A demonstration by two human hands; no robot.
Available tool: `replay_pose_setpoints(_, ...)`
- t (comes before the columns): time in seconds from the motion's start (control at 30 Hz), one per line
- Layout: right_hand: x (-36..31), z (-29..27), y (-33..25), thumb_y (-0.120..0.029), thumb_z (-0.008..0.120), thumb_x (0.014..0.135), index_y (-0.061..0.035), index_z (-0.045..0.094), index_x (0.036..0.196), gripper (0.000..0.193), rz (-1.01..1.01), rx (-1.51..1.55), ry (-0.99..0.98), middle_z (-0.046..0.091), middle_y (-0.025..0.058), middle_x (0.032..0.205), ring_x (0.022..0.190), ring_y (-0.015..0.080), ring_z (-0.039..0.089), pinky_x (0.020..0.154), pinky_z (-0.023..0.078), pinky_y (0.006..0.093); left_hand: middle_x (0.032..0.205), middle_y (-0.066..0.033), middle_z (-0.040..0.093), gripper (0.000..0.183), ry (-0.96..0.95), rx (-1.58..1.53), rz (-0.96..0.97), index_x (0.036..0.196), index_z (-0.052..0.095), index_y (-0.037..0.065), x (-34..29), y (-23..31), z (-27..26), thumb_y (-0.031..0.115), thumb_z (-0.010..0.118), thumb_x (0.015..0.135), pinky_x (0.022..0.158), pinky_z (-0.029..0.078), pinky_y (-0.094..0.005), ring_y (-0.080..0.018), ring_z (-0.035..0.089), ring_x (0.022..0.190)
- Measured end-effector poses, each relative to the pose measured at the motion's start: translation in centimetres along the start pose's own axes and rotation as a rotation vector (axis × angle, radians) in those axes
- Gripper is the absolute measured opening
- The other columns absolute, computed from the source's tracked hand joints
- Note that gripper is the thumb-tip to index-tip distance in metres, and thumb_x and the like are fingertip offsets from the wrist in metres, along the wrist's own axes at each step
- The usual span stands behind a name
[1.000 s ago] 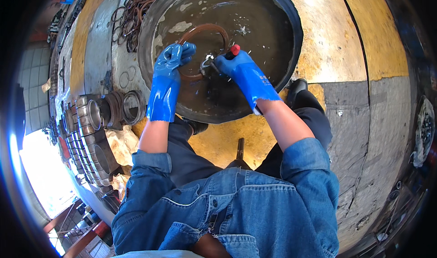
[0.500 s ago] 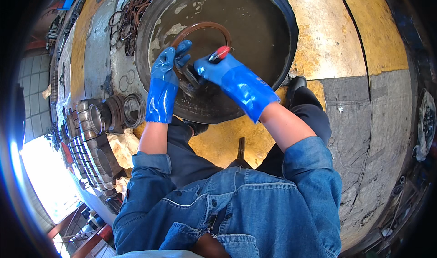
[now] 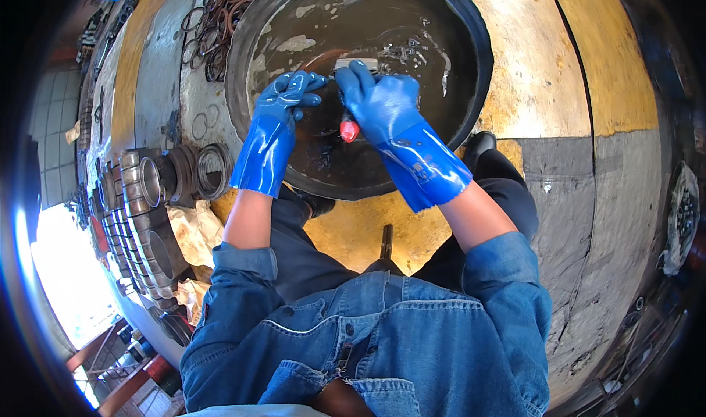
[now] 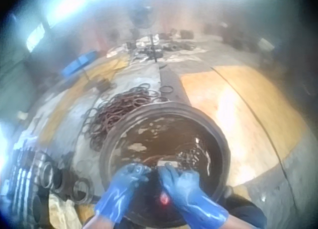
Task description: The person is cleaning a metal ring by scrubbing it with a brush inside a bucket of liquid.
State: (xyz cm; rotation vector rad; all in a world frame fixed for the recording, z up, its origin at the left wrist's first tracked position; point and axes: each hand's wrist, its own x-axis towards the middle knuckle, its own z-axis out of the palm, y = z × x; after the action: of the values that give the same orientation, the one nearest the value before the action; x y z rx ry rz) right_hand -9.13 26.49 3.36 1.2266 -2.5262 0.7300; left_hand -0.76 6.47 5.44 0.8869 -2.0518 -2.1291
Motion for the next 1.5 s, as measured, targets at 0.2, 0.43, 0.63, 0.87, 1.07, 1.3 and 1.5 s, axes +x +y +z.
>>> replay_pose_setpoints(0.2, 0.8, -2.6, 2.6, -0.022, 0.074, 0.089, -0.0137, 0.078, 0.101, 0.015, 0.480, 0.446, 0.300, 0.076, 0.0127, 0.089, 0.081, 0.0318, 0.076, 0.072, 0.059, 0.0390, 0.101, -0.0032, 0.074, 0.028, -0.287, 0.368, 0.136, 0.115, 0.073, 0.006, 0.7, -1.1, 0.2, 0.022, 0.075, 0.091, 0.071, 0.046, -0.0247, -0.0091, 0.064, 0.087)
replay_pose_setpoints(0.43, 1.1, -2.5, 2.7, -0.031, 0.068, 0.092, -0.0070, 0.079, 0.097, 0.027, 0.708, 0.825, -0.372, 0.075, 0.0072, 0.079, 0.070, 0.0154, 0.070, 0.069, 0.055, 0.0315, 0.110, -0.0118, 0.074, 0.044, -0.105, 0.884, 1.038, 0.110, 0.071, 0.007, 3.1, -2.7, 0.4, 0.001, 0.079, 0.067, 0.094, 0.057, -0.0411, -0.0291, 0.071, 0.108)
replay_pose_setpoints(0.63, 0.5, 0.5, 0.1, -0.023, 0.065, 0.093, -0.0032, 0.069, 0.078, 0.025, 0.672, 1.137, -0.453, 0.062, 0.0032, 0.066, 0.063, 0.0099, 0.054, 0.064, 0.048, 0.0324, 0.125, -0.0112, 0.071, 0.042, 0.096, 0.040, 0.030, 0.128, 0.067, 0.007, 3.1, -5.8, -1.2, 0.021, 0.075, 0.089, 0.099, 0.054, -0.0393, -0.0263, 0.069, 0.115)
replay_pose_setpoints(0.87, -0.8, 2.3, -2.5, -0.027, 0.069, 0.092, -0.0100, 0.076, 0.113, 0.028, 0.489, 0.887, -0.402, 0.077, 0.0114, 0.100, 0.088, 0.0254, 0.073, 0.084, 0.058, 0.0360, 0.115, -0.0141, 0.073, 0.046, 0.058, -0.138, -0.142, 0.133, 0.061, 0.006, 2.9, -4.2, -1.2, 0.038, 0.069, 0.100, 0.087, 0.057, -0.0356, -0.0227, 0.071, 0.093)
replay_pose_setpoints(1.07, -1.0, 3.9, -0.6, -0.032, 0.071, 0.088, -0.0168, 0.078, 0.109, 0.027, 0.610, 0.703, -0.322, 0.077, 0.0128, 0.103, 0.094, 0.0359, 0.073, 0.085, 0.058, 0.0425, 0.096, -0.0107, 0.070, 0.040, 0.032, -0.115, -0.066, 0.129, 0.061, 0.000, 3.1, -5.8, -1.9, 0.026, 0.070, 0.100, 0.079, 0.058, -0.0335, -0.0203, 0.069, 0.084)
replay_pose_setpoints(1.3, 0.9, 0.8, -2.2, -0.011, 0.074, 0.095, -0.0027, 0.072, 0.122, 0.028, 0.202, 1.140, 0.040, 0.076, 0.0132, 0.109, 0.096, 0.0186, 0.072, 0.092, 0.057, 0.0319, 0.086, -0.0026, 0.065, 0.028, 0.036, -0.229, -0.055, 0.127, 0.065, 0.005, 3.6, -6.4, -1.5, 0.015, 0.065, 0.101, 0.060, 0.049, -0.0268, -0.0119, 0.059, 0.066)
replay_pose_setpoints(1.5, 1.7, 2.6, -2.0, -0.019, 0.068, 0.096, -0.0053, 0.074, 0.117, 0.026, 0.501, 1.082, 0.215, 0.078, 0.0119, 0.105, 0.096, 0.0227, 0.075, 0.088, 0.058, 0.0343, 0.078, 0.0017, 0.061, 0.031, 0.003, -0.326, -0.188, 0.130, 0.065, 0.010, 0.8, -3.3, 0.3, 0.019, 0.068, 0.101, 0.046, 0.033, -0.0222, -0.0043, 0.043, 0.051)
